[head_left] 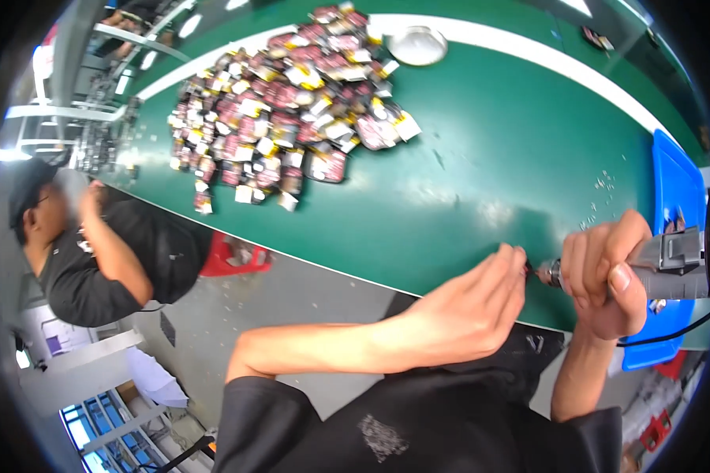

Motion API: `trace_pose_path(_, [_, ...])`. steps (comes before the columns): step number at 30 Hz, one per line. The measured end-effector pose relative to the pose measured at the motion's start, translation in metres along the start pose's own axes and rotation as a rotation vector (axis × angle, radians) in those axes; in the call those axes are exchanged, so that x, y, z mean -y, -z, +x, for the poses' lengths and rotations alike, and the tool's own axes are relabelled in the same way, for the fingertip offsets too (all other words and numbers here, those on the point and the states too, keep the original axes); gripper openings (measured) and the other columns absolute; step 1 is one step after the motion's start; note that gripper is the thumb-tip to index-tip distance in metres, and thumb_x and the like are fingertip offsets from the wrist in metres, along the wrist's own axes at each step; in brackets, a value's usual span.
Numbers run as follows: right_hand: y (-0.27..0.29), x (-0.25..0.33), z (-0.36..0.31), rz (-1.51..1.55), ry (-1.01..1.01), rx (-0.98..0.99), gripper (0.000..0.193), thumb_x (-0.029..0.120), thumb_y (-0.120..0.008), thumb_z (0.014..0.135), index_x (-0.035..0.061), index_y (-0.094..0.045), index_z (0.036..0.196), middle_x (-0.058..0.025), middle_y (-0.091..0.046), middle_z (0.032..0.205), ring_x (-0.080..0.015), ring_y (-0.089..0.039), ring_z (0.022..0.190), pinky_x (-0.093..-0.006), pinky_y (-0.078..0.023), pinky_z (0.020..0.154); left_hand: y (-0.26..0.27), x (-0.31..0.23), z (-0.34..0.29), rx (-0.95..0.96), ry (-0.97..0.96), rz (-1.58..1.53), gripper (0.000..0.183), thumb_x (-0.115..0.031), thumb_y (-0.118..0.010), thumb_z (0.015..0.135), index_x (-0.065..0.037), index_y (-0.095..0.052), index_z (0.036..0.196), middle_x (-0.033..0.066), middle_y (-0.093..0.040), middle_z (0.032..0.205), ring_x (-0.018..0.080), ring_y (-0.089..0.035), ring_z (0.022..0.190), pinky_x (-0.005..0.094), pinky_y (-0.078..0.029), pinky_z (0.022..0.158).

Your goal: The person is assembling small electronic components on a factory assembly line using an electric screwdriver.

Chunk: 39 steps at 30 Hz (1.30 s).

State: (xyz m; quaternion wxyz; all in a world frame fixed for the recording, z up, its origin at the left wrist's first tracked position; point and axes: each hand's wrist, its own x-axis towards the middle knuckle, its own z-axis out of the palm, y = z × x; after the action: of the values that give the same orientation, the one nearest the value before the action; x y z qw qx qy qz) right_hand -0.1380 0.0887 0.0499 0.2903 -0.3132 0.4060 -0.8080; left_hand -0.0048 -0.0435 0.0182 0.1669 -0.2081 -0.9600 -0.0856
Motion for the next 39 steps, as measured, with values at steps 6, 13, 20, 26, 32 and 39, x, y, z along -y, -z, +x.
trace_pose_path(6, [0.017, 0.013, -0.028, 0.148, 0.276, -0.177, 0.022, 0.014, -0.054, 0.089, 0.0048, -0.039, 0.103, 0.0038, -0.037, 0.048, -0.0074, -0.035, 0.039, -0.0235, -0.034, 0.046, 0.045, 0.036, -0.02, -0.132, 0.281, -0.12, 0.046, 0.003, -0.067, 0.067, 0.009, -0.057, 0.112, 0.0209, -0.061, 0.107, 0.0354, -0.06, 0.103, 0.0427, -0.05, 0.087])
trace_pose_path(13, [0.034, 0.0, -0.071, 0.278, 0.162, -0.323, 0.018, 0.011, -0.053, 0.09, 0.0053, -0.04, 0.101, 0.0013, -0.036, 0.049, -0.0082, -0.035, 0.04, -0.0245, -0.034, 0.046, 0.088, 0.18, -0.068, -0.28, 0.688, 0.482, 0.041, 0.001, -0.061, 0.081, 0.005, -0.052, 0.121, 0.022, -0.058, 0.118, 0.039, -0.053, 0.113, 0.0462, -0.042, 0.097])
trace_pose_path(20, [0.036, 0.013, -0.089, 0.448, 0.009, -0.339, 0.013, 0.011, -0.056, 0.088, 0.0021, -0.053, 0.097, 0.0009, -0.037, 0.06, -0.0122, -0.036, 0.052, -0.0278, -0.033, 0.057, 0.023, 0.053, 0.027, -0.207, 0.248, 0.093, 0.044, -0.01, -0.057, 0.07, 0.009, -0.058, 0.11, 0.027, -0.055, 0.116, 0.0393, -0.054, 0.112, 0.0464, -0.044, 0.097])
trace_pose_path(26, [0.05, 0.004, -0.102, 0.357, 0.133, -0.354, 0.01, 0.008, -0.047, 0.094, 0.0053, -0.037, 0.096, 0.0017, -0.032, 0.052, -0.0059, -0.031, 0.04, -0.0211, -0.031, 0.043, -0.029, 0.005, 0.092, -0.133, 0.082, 0.001, 0.038, -0.016, -0.057, 0.068, 0.009, -0.062, 0.096, 0.0214, -0.057, 0.096, 0.0313, -0.054, 0.094, 0.0361, -0.046, 0.078])
trace_pose_path(32, [0.041, 0.001, -0.09, 0.425, 0.01, -0.374, 0.014, 0.015, -0.052, 0.088, 0.0102, -0.04, 0.093, 0.0013, -0.035, 0.049, -0.0116, -0.035, 0.042, -0.0287, -0.032, 0.043, -0.036, 0.02, 0.104, -0.119, -0.073, 0.007, 0.01, -0.008, -0.06, 0.061, -0.002, -0.053, 0.066, 0.0115, -0.05, 0.074, 0.0255, -0.053, 0.073, 0.0357, -0.046, 0.062])
trace_pose_path(39, [0.052, 0.003, -0.093, 0.561, 0.038, -0.307, 0.009, 0.013, -0.05, 0.089, 0.0055, -0.047, 0.092, -0.0011, -0.04, 0.053, -0.0126, -0.038, 0.043, -0.0304, -0.036, 0.048, -0.036, 0.056, 0.111, -0.204, 0.43, -0.581, 0.011, 0.007, -0.063, 0.081, 0.002, -0.063, 0.091, 0.0136, -0.064, 0.077, 0.0305, -0.063, 0.066, 0.0315, -0.051, 0.064])
